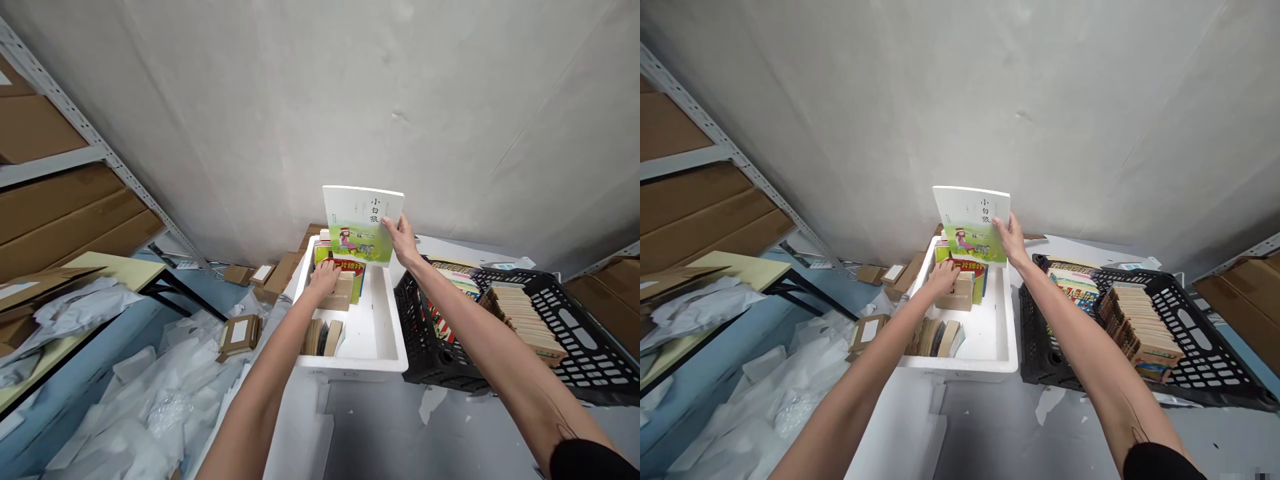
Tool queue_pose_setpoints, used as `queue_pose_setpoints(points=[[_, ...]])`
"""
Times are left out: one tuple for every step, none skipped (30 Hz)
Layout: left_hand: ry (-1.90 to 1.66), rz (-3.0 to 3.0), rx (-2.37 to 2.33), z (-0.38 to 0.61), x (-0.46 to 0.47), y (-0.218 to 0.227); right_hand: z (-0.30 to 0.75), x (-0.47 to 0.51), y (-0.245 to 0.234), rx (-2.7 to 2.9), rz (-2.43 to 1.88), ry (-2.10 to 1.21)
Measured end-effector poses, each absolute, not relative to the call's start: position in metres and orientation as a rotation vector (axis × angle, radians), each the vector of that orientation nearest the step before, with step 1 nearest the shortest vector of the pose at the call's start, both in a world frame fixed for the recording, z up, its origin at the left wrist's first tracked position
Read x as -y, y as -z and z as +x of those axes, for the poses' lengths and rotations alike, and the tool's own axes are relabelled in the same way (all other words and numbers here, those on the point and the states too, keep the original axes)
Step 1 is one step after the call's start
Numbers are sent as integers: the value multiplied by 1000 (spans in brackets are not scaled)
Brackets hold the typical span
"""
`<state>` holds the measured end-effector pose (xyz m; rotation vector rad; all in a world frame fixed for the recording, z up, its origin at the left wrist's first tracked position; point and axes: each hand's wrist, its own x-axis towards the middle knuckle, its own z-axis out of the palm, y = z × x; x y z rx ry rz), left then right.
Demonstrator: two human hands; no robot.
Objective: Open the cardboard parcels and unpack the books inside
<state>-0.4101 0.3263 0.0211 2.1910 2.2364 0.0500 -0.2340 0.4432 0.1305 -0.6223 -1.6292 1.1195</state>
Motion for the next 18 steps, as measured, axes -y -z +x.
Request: queue_pose_setpoints(points=[[-29,2214,-2202,-410,-321,-21,-235,-444,-128,1638,-617,-1129],[-5,2232,-2166,-411,-315,-21,-236,-444,-124,1650,-616,-1146],[20,2244,-2135,-411,-310,-21,-238,-444,-119,1662,-621,-1167],[45,2253,-2110,-412,-304,-22,-240,-442,-113,1672,-634,-1193],[66,2259,-2092,-412,-300,-24,-243,-439,-104,1682,-655,-1223],[84,2267,-2077,-412,-296,-27,-246,-436,-95,1696,-680,-1261],[97,2281,-2066,-412,-293,-30,-249,-431,-85,1712,-708,-1305],[111,2296,-2059,-411,-292,-34,-253,-427,-74,1726,-737,-1347],[124,2310,-2056,-410,-291,-38,-256,-422,-64,1740,-769,-1384],[134,2324,-2055,-409,-291,-42,-259,-417,-53,1750,-800,-1413],[137,2334,-2056,-408,-292,-46,-262,-413,-44,1753,-825,-1430],[133,2334,-2058,-407,-293,-49,-265,-409,-35,1753,-850,-1437],[120,2325,-2060,-407,-295,-51,-267,-406,-27,1759,-887,-1434],[104,2309,-2062,-407,-298,-52,-269,-404,-20,1774,-933,-1426],[89,2287,-2068,-407,-300,-51,-270,-402,-14,1795,-985,-1417],[81,2264,-2076,-407,-302,-50,-272,-401,-8,1819,-1038,-1406],[82,2243,-2087,-408,-304,-48,-273,-402,-4,1842,-1092,-1392],[88,2229,-2097,-409,-306,-46,-274,-403,0,1860,-1143,-1378]])
